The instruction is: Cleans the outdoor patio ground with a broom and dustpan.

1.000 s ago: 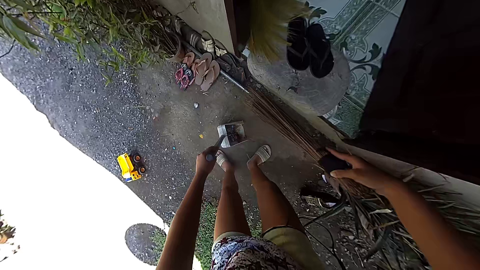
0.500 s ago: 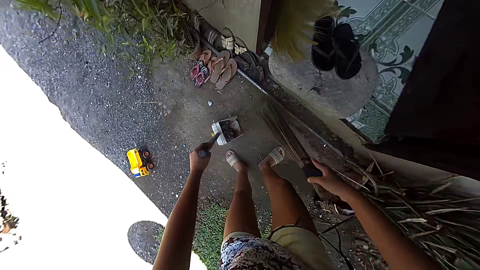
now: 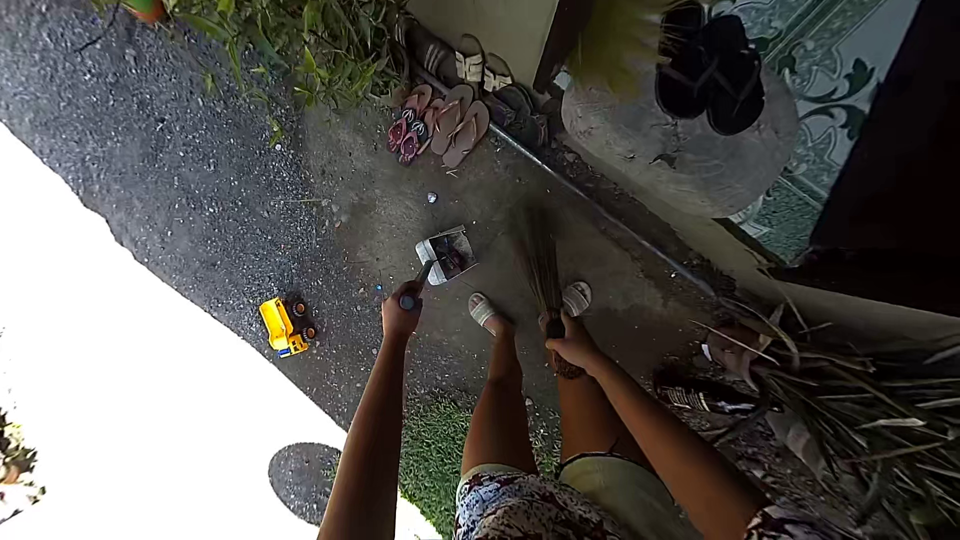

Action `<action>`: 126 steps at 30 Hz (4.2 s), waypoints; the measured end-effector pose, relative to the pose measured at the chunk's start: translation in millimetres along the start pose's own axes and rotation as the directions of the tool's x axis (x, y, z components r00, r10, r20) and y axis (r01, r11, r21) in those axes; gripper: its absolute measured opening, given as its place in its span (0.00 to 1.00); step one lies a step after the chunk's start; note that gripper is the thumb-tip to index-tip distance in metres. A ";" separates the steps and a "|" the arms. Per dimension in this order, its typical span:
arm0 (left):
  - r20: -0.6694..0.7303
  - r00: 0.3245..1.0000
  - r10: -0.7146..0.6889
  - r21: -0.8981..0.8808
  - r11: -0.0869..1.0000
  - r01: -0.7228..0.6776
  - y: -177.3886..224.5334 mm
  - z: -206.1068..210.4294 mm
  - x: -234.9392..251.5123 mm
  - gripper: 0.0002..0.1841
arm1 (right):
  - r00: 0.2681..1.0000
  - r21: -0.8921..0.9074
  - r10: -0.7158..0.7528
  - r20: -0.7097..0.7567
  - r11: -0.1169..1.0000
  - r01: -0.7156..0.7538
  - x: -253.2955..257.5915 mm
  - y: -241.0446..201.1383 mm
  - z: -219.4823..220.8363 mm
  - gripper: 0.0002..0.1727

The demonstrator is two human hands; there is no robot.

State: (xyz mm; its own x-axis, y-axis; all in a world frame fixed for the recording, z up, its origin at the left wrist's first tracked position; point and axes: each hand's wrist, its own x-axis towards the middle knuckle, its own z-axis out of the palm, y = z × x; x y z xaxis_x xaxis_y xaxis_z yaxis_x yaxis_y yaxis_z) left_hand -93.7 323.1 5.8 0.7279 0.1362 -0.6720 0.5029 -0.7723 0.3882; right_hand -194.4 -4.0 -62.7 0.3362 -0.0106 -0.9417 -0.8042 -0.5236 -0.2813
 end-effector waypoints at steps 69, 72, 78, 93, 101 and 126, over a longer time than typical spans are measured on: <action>-0.309 0.740 -0.598 -0.703 0.668 0.246 -168.4 124.7 -188.4 0.17 | 0.970 0.175 -0.040 0.240 0.985 -0.002 -83.2 -67.4 -72.7 0.36; -0.299 0.744 -0.598 -0.711 0.660 0.244 -177.9 128.1 -191.6 0.17 | 0.978 -0.402 -0.097 0.182 0.901 0.164 -80.6 -64.2 -57.7 0.50; -0.279 0.774 -0.568 -0.687 0.682 0.252 -193.7 132.3 -202.9 0.18 | 0.977 0.010 0.032 0.213 0.999 -0.035 -90.4 -45.3 -61.0 0.31; -0.281 0.808 -0.517 -0.652 0.721 0.235 -192.3 134.1 -209.0 0.16 | 0.994 -0.240 -0.100 0.047 0.965 0.108 -133.7 13.1 -56.2 0.53; -0.207 0.855 -0.475 -0.584 0.762 0.281 -185.4 129.1 -190.2 0.18 | 0.998 -0.313 0.065 -0.010 0.947 -0.065 -49.1 -15.0 31.4 0.54; -0.219 0.764 -0.607 -0.746 0.608 0.270 -213.6 151.5 -203.8 0.18 | 0.948 -0.525 0.059 0.312 0.843 0.121 -32.1 -53.4 96.8 0.51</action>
State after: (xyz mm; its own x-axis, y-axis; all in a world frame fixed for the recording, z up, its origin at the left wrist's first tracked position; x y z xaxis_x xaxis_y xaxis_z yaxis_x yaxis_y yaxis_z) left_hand -420.1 366.3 -35.7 0.3529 0.7085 -0.6111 0.8501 0.0301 0.5258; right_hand -209.7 106.7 -35.3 0.1185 0.2252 -0.9671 -0.3799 -0.8896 -0.2537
